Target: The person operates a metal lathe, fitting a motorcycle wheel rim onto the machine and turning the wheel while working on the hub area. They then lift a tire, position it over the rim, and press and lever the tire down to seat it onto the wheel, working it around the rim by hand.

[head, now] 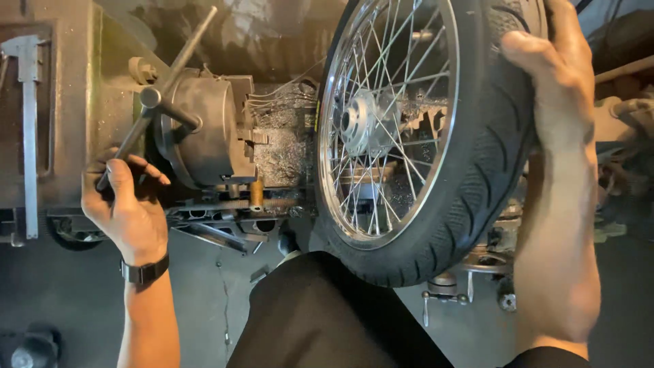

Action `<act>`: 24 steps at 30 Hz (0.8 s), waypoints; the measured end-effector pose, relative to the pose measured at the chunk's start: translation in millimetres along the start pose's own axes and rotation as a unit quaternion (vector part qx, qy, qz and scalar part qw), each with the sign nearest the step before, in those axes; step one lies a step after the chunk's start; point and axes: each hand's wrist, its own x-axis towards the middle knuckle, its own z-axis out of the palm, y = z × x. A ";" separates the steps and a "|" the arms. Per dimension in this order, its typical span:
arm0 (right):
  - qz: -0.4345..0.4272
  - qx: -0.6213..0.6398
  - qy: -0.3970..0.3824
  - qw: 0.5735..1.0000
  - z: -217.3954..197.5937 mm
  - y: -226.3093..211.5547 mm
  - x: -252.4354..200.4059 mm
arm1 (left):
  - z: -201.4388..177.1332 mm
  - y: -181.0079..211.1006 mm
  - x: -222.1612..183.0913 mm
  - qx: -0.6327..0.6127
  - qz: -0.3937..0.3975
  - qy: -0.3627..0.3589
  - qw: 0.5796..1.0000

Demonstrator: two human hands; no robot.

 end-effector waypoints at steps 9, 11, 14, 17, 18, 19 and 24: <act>0.010 -0.015 0.011 1.000 -7.9 -7.9 -8.0 | -3.3 0.2 -8.2 -0.006 -0.012 -0.007 1.000; 0.005 -0.006 0.006 1.000 -8.1 -12.1 -8.6 | -5.7 -0.3 -10.1 -0.008 -0.011 -0.012 1.000; 0.012 0.022 -0.004 1.000 -14.0 -12.9 -4.9 | -8.6 1.7 -14.9 -0.010 -0.005 -0.009 1.000; 0.030 0.036 -0.005 0.999 -20.4 -6.2 1.4 | -7.1 6.8 -19.9 -0.025 -0.007 0.001 1.000; 0.033 0.027 0.002 0.999 -20.4 -3.7 1.9 | -6.8 6.6 -20.8 -0.030 -0.009 0.007 0.999; 0.036 0.018 0.008 0.999 -20.2 -1.1 3.2 | -6.6 6.6 -21.7 -0.035 -0.010 0.013 0.999; -0.045 -0.148 0.060 0.986 -15.5 -6.6 -9.3 | -16.6 4.7 -10.8 -0.099 -0.040 0.029 0.994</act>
